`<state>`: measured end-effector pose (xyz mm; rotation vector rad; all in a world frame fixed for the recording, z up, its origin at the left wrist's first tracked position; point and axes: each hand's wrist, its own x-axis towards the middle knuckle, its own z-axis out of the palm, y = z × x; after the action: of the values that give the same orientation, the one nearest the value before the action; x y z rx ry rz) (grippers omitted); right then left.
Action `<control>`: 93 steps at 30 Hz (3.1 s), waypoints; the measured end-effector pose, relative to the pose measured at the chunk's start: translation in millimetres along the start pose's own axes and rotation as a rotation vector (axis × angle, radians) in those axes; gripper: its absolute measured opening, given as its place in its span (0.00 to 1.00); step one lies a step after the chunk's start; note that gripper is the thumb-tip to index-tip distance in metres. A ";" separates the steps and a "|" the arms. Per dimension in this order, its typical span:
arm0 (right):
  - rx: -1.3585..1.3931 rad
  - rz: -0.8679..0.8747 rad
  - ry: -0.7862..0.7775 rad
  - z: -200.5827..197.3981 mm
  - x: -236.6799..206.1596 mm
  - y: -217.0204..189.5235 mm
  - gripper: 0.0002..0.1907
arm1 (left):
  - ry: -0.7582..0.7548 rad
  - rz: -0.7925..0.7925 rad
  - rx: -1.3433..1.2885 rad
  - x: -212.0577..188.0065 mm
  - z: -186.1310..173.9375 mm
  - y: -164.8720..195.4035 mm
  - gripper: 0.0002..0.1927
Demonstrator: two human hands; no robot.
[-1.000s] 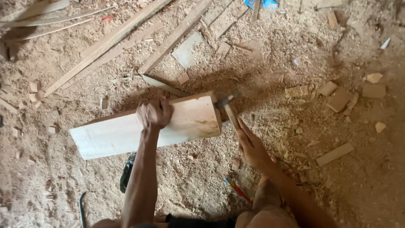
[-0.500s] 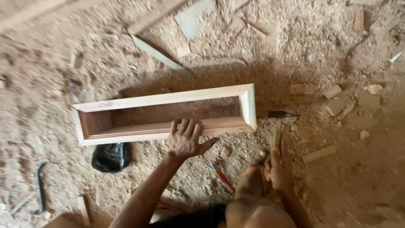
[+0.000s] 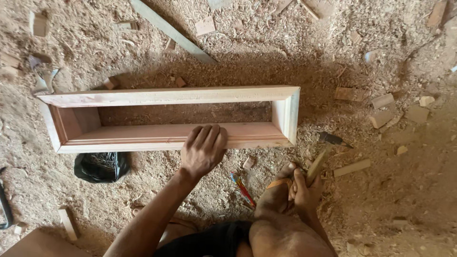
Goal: The person sits on the floor of a woodworking shop and hammers nails into a rectangular wooden frame, taking nails from a plastic bag and driving them along the board edges. They reposition and flip the frame between nails and finish by rubbing the frame with a red sanding block.
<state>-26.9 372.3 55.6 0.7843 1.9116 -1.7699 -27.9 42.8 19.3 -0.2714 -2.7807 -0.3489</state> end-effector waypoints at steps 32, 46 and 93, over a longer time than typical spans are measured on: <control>-0.035 0.000 -0.013 0.0 -7.5 9.7 0.13 | -0.048 -0.034 -0.043 2.9 -18.8 12.4 0.08; -0.015 -0.031 -0.228 31.1 71.8 -32.4 0.05 | -0.352 -0.035 -0.050 20.4 -12.1 13.9 0.07; -0.045 -0.173 0.043 -12.0 3.1 45.8 0.18 | 0.288 -1.730 -1.900 -0.9 -69.6 -9.1 0.45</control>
<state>1.5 386.0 20.2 0.6629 2.0961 -1.8154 -8.7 15.3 81.0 1.5657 -0.7054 -2.6236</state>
